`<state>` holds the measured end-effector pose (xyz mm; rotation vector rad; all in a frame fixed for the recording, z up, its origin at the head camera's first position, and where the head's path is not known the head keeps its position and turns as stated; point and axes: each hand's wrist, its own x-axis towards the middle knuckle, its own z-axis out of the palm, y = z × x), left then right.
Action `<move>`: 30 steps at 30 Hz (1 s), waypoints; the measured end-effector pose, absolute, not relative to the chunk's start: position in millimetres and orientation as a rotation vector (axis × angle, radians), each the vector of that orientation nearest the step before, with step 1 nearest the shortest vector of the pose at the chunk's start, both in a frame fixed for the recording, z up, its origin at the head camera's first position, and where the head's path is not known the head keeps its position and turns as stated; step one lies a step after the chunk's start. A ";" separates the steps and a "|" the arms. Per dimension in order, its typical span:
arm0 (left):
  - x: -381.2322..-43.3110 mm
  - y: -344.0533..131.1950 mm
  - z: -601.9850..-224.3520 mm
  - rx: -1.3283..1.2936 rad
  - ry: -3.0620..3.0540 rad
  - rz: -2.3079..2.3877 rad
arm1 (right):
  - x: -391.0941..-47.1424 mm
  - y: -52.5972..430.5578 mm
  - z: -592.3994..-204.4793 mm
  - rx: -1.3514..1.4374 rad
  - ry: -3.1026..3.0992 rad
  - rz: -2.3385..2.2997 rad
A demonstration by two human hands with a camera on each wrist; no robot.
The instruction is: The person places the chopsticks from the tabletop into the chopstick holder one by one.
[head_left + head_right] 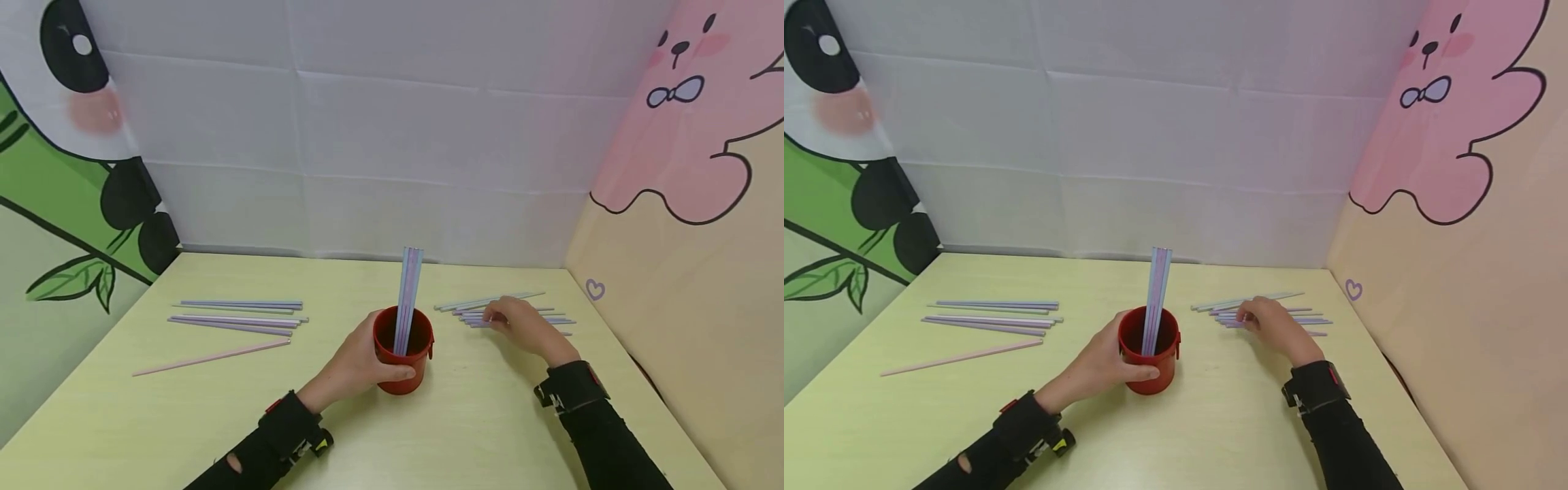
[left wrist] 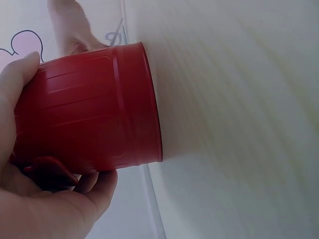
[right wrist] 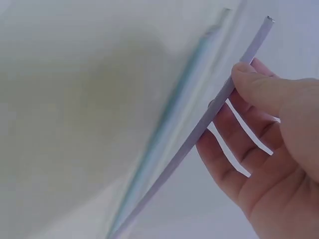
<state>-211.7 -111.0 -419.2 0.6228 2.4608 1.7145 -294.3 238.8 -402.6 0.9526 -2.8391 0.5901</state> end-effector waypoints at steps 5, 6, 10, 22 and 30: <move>-211.3 -111.2 -418.9 0.616 2.463 1.711 | -289.6 225.6 -378.5 0.882 -2.738 0.703; -211.3 -111.2 -419.0 0.614 2.463 1.711 | -288.4 222.9 -374.2 0.872 -2.715 0.734; -211.8 -111.0 -419.6 0.614 2.457 1.714 | -281.9 212.8 -359.6 0.829 -2.619 0.844; -211.6 -110.2 -417.3 0.634 2.449 1.718 | -247.3 187.8 -315.0 0.726 -2.302 1.104; -212.0 -110.8 -417.8 0.628 2.460 1.711 | -226.1 168.4 -290.1 0.751 -1.980 1.565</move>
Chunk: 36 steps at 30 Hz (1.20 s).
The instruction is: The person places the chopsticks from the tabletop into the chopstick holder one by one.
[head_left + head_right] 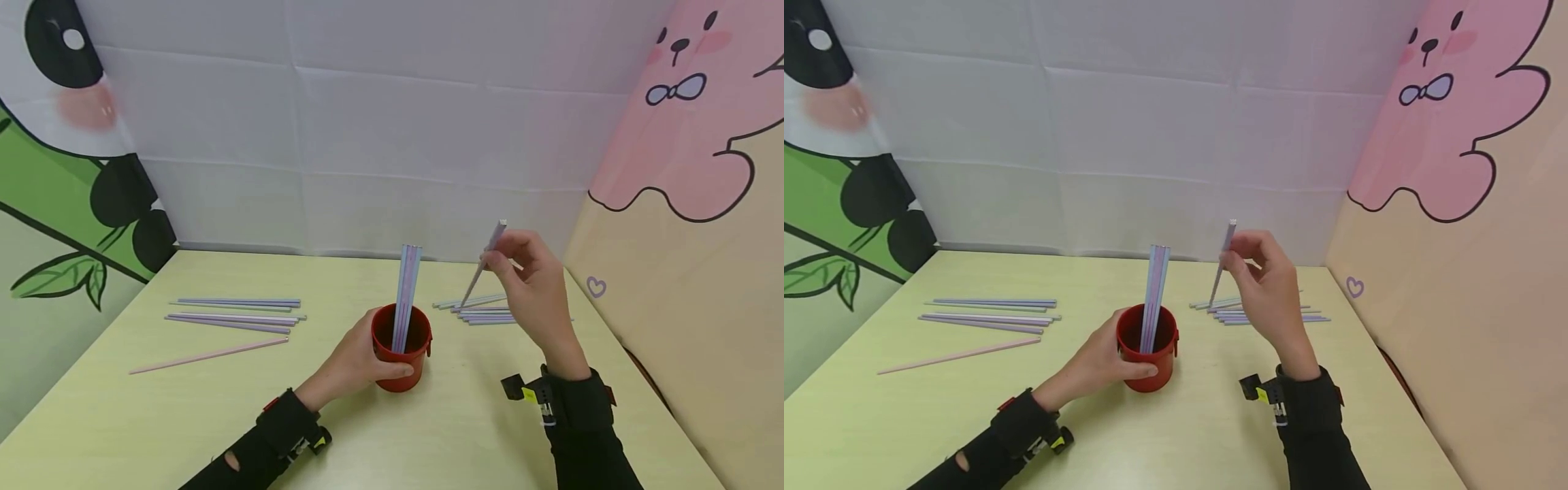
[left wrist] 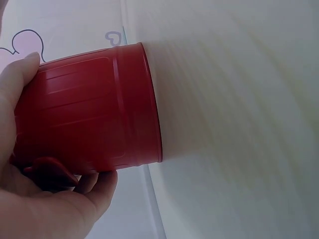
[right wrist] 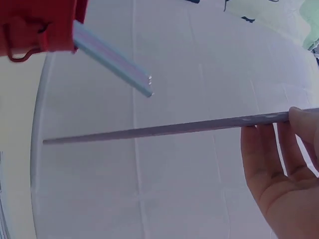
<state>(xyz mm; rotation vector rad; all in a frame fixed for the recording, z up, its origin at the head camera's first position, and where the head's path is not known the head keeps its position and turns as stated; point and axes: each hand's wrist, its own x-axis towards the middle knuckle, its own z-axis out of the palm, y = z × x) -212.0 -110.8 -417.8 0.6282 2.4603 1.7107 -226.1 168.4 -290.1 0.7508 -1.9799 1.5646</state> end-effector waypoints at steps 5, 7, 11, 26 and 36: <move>-216.0 -106.3 -420.0 0.634 2.468 1.716 | -222.1 160.6 -284.4 0.835 -1.792 1.765; -216.9 -105.3 -420.0 0.633 2.470 1.715 | -220.4 156.8 -284.0 0.847 -1.782 1.792; -217.9 -104.8 -419.7 0.627 2.478 1.704 | -219.5 149.0 -285.8 0.853 -1.812 1.807; -218.3 -104.8 -421.6 0.615 2.471 1.716 | -232.9 123.6 -311.4 0.772 -2.103 1.786; -218.5 -105.0 -420.6 0.642 2.466 1.719 | -241.8 114.2 -327.8 0.747 -2.234 1.765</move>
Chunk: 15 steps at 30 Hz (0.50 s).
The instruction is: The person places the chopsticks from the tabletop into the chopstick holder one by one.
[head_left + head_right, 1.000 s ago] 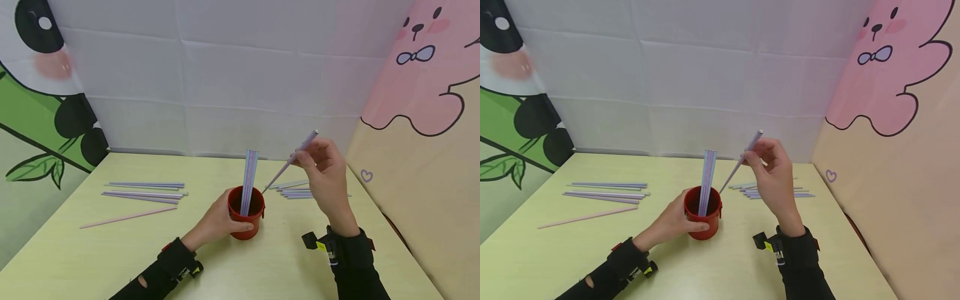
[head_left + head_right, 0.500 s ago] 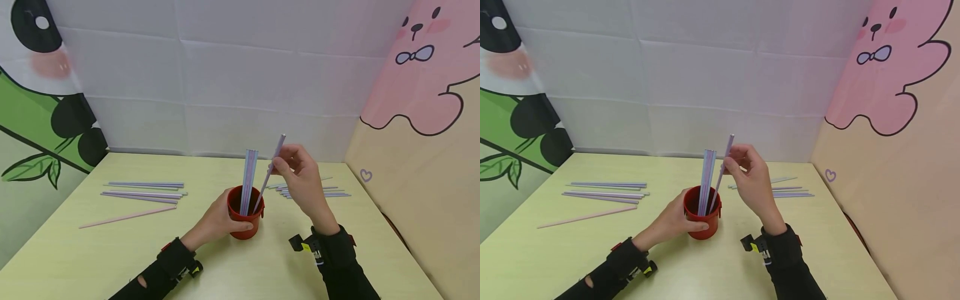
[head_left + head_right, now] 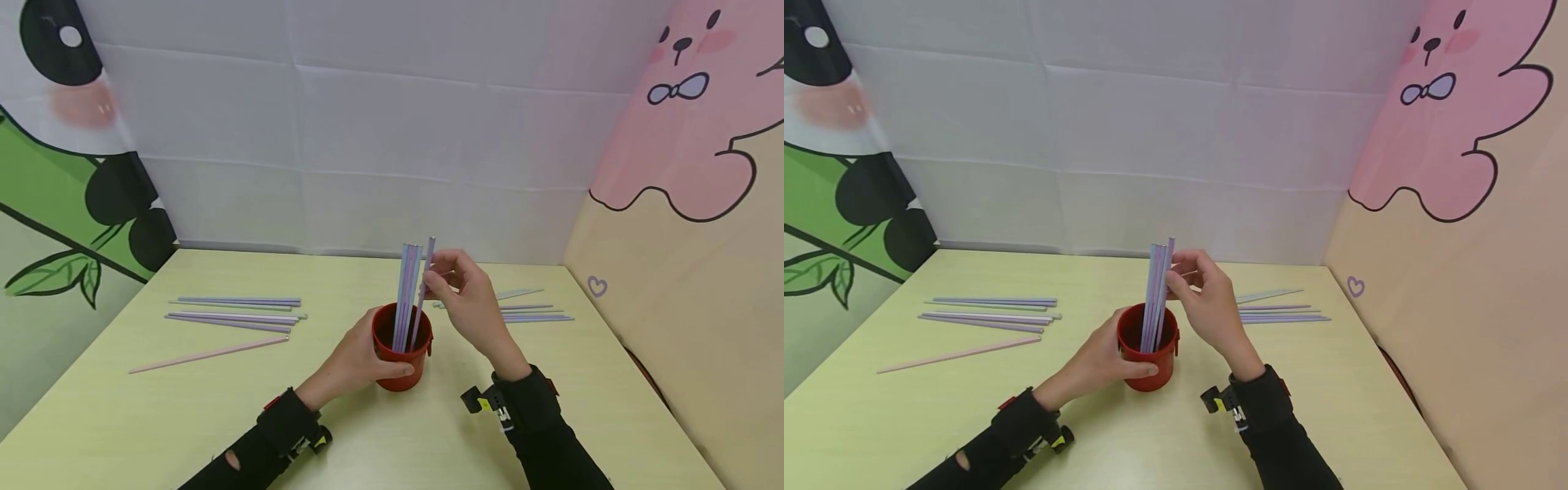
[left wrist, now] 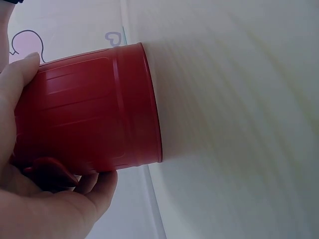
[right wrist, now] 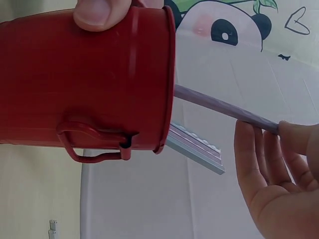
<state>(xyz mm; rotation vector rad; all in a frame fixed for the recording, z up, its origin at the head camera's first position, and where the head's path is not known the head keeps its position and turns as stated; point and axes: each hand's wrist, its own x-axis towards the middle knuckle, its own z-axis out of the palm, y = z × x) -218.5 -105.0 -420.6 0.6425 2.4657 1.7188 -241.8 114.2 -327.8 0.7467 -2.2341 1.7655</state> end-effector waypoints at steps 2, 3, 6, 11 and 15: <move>-218.7 -105.1 -421.0 0.648 2.469 1.717 | -243.1 112.6 -331.3 0.740 -2.259 1.751; -218.8 -105.1 -421.2 0.649 2.471 1.715 | -243.8 111.9 -332.9 0.737 -2.272 1.742; -219.0 -105.3 -421.5 0.647 2.478 1.711 | -245.4 110.0 -336.7 0.736 -2.305 1.707; -218.7 -105.6 -421.4 0.644 2.478 1.711 | -246.5 110.4 -339.2 0.739 -2.362 1.644; -218.2 -105.1 -420.8 0.643 2.480 1.711 | -245.0 115.4 -335.2 0.745 -2.406 1.561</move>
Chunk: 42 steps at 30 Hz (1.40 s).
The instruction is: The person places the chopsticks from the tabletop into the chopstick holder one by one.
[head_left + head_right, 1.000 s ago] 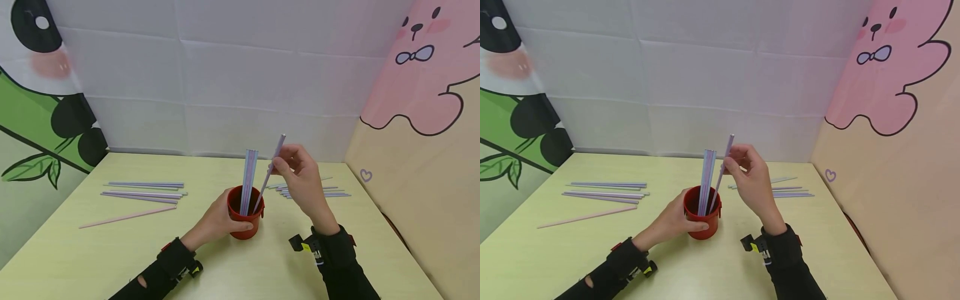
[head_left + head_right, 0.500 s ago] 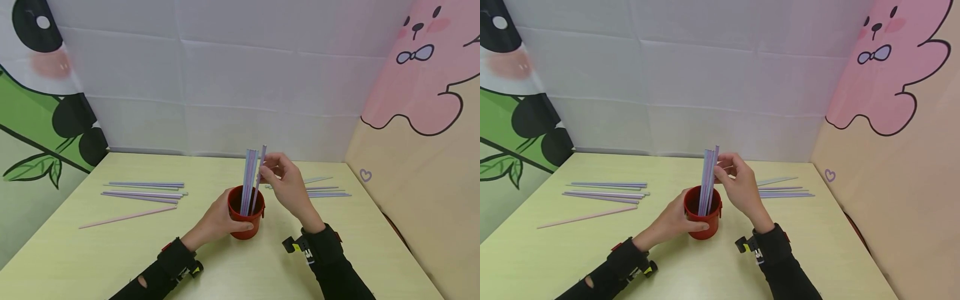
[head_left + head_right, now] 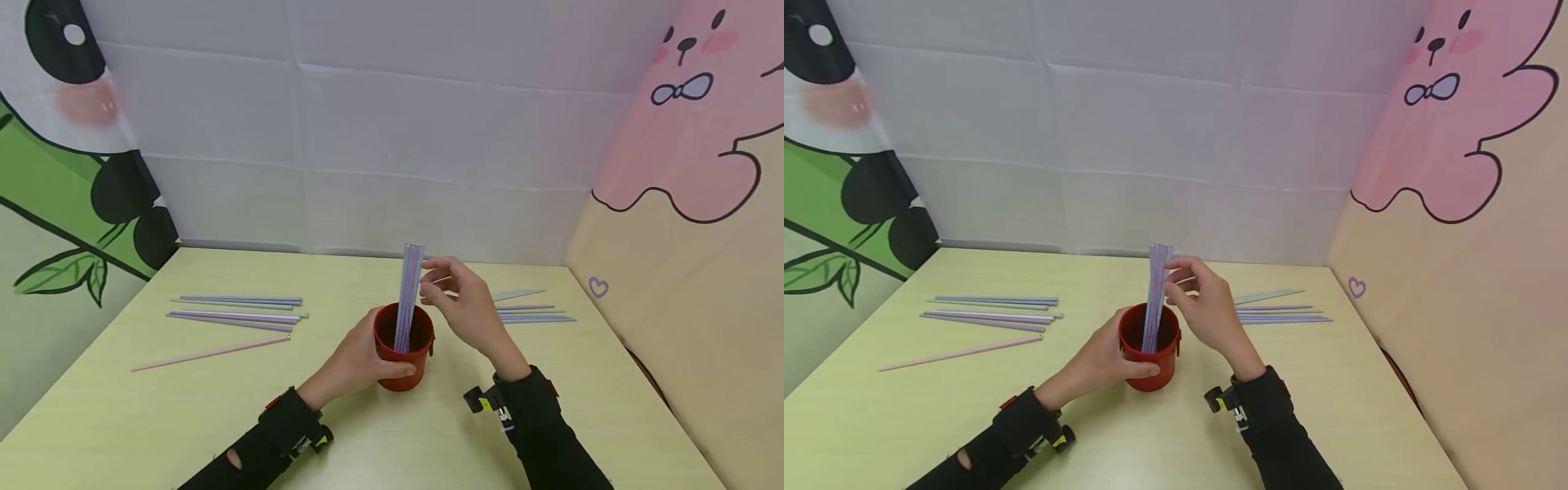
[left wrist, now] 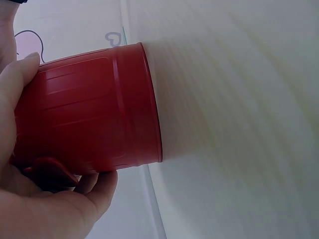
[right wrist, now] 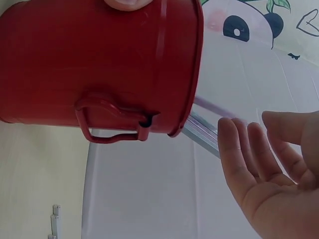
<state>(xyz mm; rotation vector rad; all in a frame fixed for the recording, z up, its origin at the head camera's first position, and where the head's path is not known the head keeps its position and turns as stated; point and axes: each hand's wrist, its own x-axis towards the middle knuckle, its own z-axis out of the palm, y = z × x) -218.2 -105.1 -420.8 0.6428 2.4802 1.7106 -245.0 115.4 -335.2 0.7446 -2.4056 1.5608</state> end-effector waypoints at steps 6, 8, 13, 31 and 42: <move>-217.6 -104.5 -420.1 0.652 2.459 1.721 | -246.6 138.5 -329.0 0.805 -2.454 1.267; -217.7 -104.6 -420.6 0.657 2.455 1.722 | -249.3 150.7 -329.6 0.840 -2.478 1.125; -217.4 -104.9 -421.3 0.654 2.454 1.720 | -257.7 184.8 -335.3 0.859 -2.567 0.813; -215.0 -108.7 -421.3 0.639 2.474 1.705 | -284.1 270.4 -382.8 0.657 -2.871 0.512; -214.6 -111.9 -420.4 0.637 2.462 1.717 | -293.0 282.9 -405.2 0.608 -3.031 0.509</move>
